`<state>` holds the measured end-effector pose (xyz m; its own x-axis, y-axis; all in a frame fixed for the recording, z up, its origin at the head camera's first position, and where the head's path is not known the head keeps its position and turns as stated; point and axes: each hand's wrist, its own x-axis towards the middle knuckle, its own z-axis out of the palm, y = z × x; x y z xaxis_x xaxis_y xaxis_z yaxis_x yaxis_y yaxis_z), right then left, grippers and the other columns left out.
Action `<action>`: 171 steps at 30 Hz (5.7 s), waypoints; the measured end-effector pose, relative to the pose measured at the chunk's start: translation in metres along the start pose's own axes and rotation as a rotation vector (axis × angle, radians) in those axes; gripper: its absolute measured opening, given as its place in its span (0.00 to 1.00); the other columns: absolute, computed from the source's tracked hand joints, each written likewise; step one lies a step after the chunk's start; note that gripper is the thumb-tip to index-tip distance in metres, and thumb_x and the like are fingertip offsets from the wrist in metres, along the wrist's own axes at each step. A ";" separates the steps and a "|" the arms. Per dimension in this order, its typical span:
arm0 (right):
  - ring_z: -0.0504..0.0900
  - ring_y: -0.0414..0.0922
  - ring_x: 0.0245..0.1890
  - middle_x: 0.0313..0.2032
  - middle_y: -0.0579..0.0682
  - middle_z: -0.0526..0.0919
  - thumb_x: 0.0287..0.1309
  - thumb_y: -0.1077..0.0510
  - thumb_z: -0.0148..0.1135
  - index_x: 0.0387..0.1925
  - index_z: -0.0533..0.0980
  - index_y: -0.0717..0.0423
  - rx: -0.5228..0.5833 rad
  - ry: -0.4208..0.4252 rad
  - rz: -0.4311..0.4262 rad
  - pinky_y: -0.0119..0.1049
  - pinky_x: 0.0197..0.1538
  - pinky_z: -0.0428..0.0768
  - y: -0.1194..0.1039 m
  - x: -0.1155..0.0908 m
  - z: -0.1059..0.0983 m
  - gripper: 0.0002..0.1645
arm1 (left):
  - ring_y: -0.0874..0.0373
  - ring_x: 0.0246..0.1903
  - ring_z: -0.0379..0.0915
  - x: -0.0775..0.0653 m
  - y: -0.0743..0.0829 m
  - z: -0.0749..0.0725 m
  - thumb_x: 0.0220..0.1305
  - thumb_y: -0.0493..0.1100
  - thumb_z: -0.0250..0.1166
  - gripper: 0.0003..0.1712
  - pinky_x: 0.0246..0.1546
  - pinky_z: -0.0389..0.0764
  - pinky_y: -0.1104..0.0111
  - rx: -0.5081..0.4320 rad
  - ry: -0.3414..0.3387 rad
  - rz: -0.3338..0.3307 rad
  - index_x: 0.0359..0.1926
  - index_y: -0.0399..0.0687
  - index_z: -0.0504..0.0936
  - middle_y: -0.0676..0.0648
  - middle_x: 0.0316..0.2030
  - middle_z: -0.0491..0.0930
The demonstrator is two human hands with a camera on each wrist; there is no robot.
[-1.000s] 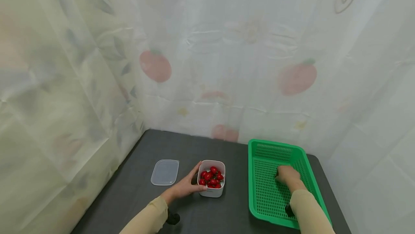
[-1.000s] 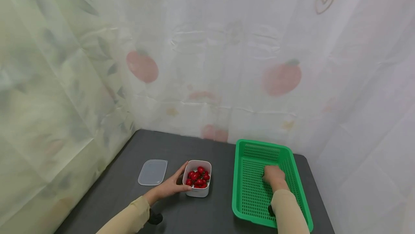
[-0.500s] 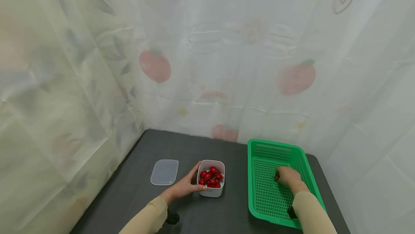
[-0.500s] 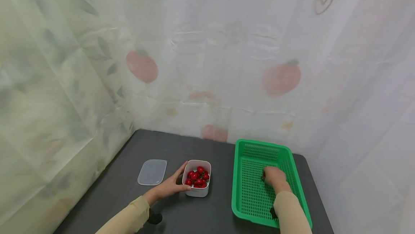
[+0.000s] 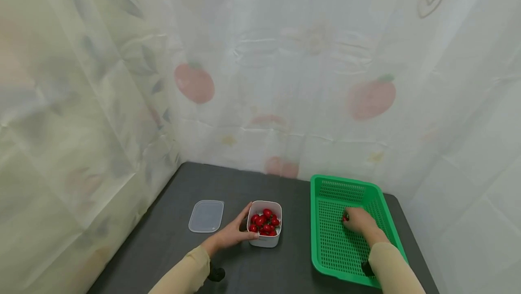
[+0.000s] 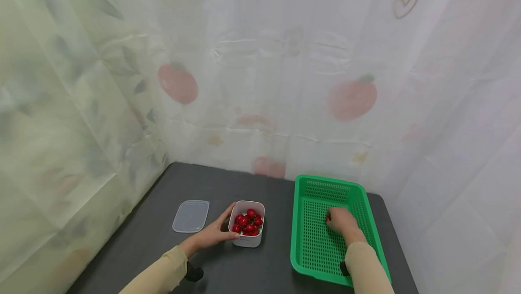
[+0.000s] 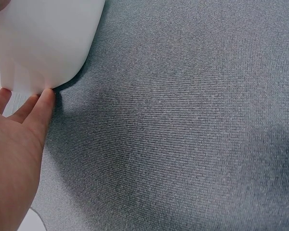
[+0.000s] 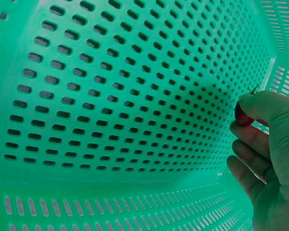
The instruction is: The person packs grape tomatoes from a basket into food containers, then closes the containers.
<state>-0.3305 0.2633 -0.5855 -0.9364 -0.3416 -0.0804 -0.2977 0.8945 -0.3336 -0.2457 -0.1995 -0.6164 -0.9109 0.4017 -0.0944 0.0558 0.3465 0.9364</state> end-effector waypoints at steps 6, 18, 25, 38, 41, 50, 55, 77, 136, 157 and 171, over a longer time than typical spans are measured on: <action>0.76 0.44 0.28 0.31 0.46 0.80 0.64 0.64 0.65 0.37 0.82 0.54 -0.025 0.037 -0.063 0.50 0.37 0.78 -0.003 0.002 -0.002 0.03 | 0.35 0.77 0.44 0.001 0.001 0.000 0.65 0.53 0.72 0.63 0.68 0.59 0.37 -0.014 -0.009 0.007 0.83 0.59 0.35 0.41 0.80 0.43; 0.82 0.51 0.40 0.38 0.48 0.85 0.62 0.61 0.71 0.46 0.83 0.52 -0.087 0.166 -0.212 0.57 0.51 0.79 -0.018 0.004 -0.019 0.11 | 0.35 0.76 0.46 0.002 -0.001 -0.002 0.65 0.53 0.72 0.62 0.67 0.58 0.36 0.009 -0.002 0.011 0.83 0.64 0.36 0.41 0.80 0.44; 0.82 0.50 0.42 0.39 0.46 0.86 0.61 0.58 0.73 0.45 0.84 0.49 -0.070 0.199 -0.246 0.57 0.55 0.77 -0.030 0.003 -0.032 0.11 | 0.35 0.76 0.46 0.002 -0.001 -0.002 0.65 0.54 0.72 0.63 0.67 0.58 0.36 0.013 -0.002 0.009 0.83 0.57 0.35 0.41 0.80 0.44; 0.80 0.48 0.45 0.41 0.42 0.86 0.61 0.54 0.74 0.49 0.85 0.49 -0.069 0.231 -0.314 0.45 0.44 0.80 -0.064 0.011 -0.043 0.14 | 0.35 0.76 0.47 0.002 -0.002 -0.001 0.65 0.53 0.71 0.61 0.68 0.59 0.37 -0.008 -0.002 0.014 0.83 0.66 0.36 0.42 0.80 0.44; 0.80 0.48 0.45 0.41 0.43 0.86 0.61 0.54 0.74 0.50 0.85 0.50 -0.077 0.242 -0.345 0.47 0.46 0.80 -0.075 0.012 -0.045 0.15 | 0.36 0.76 0.47 0.003 -0.004 -0.001 0.65 0.53 0.72 0.60 0.68 0.59 0.38 -0.018 -0.006 0.015 0.82 0.68 0.36 0.42 0.80 0.44; 0.80 0.46 0.46 0.41 0.42 0.87 0.60 0.58 0.74 0.49 0.86 0.49 -0.078 0.261 -0.424 0.47 0.48 0.79 -0.103 0.014 -0.048 0.14 | 0.33 0.76 0.46 0.002 -0.002 0.000 0.65 0.53 0.72 0.61 0.67 0.58 0.36 -0.031 -0.004 0.004 0.83 0.67 0.36 0.41 0.80 0.44; 0.80 0.46 0.48 0.40 0.40 0.86 0.60 0.57 0.74 0.48 0.86 0.46 -0.100 0.256 -0.444 0.46 0.49 0.80 -0.116 0.016 -0.047 0.14 | 0.34 0.76 0.45 0.003 0.000 0.001 0.65 0.53 0.72 0.62 0.67 0.57 0.35 -0.033 -0.004 0.000 0.83 0.60 0.35 0.41 0.80 0.44; 0.80 0.48 0.51 0.42 0.40 0.87 0.63 0.58 0.72 0.49 0.85 0.48 -0.044 0.190 -0.511 0.47 0.51 0.79 -0.158 0.031 -0.035 0.13 | 0.33 0.76 0.47 0.003 0.003 0.002 0.66 0.51 0.71 0.62 0.67 0.59 0.36 -0.040 -0.006 0.008 0.83 0.59 0.34 0.41 0.80 0.43; 0.79 0.45 0.48 0.43 0.41 0.88 0.65 0.51 0.70 0.49 0.87 0.44 -0.179 0.100 -0.658 0.45 0.52 0.77 -0.200 0.024 0.001 0.12 | 0.30 0.74 0.50 -0.007 0.004 -0.004 0.72 0.54 0.65 0.57 0.67 0.62 0.38 -0.009 0.068 -0.011 0.83 0.58 0.31 0.35 0.80 0.37; 0.78 0.43 0.61 0.60 0.47 0.81 0.70 0.52 0.64 0.61 0.81 0.50 -0.176 0.164 -0.883 0.37 0.64 0.74 -0.273 0.002 0.030 0.20 | 0.33 0.74 0.52 -0.060 -0.009 -0.066 0.78 0.52 0.58 0.39 0.67 0.62 0.40 0.080 0.386 -0.081 0.79 0.40 0.57 0.36 0.76 0.58; 0.70 0.49 0.70 0.71 0.56 0.71 0.72 0.52 0.61 0.72 0.69 0.57 0.117 -0.026 -0.651 0.40 0.69 0.69 -0.333 0.016 0.099 0.32 | 0.28 0.72 0.52 -0.083 -0.039 -0.107 0.78 0.52 0.57 0.42 0.66 0.62 0.38 0.167 0.488 -0.230 0.79 0.34 0.52 0.27 0.75 0.52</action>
<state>-0.2280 -0.0689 -0.5685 -0.5665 -0.8103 0.1502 -0.7782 0.4660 -0.4209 -0.2162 -0.3373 -0.6087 -0.9886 -0.1244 -0.0852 -0.1384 0.5240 0.8404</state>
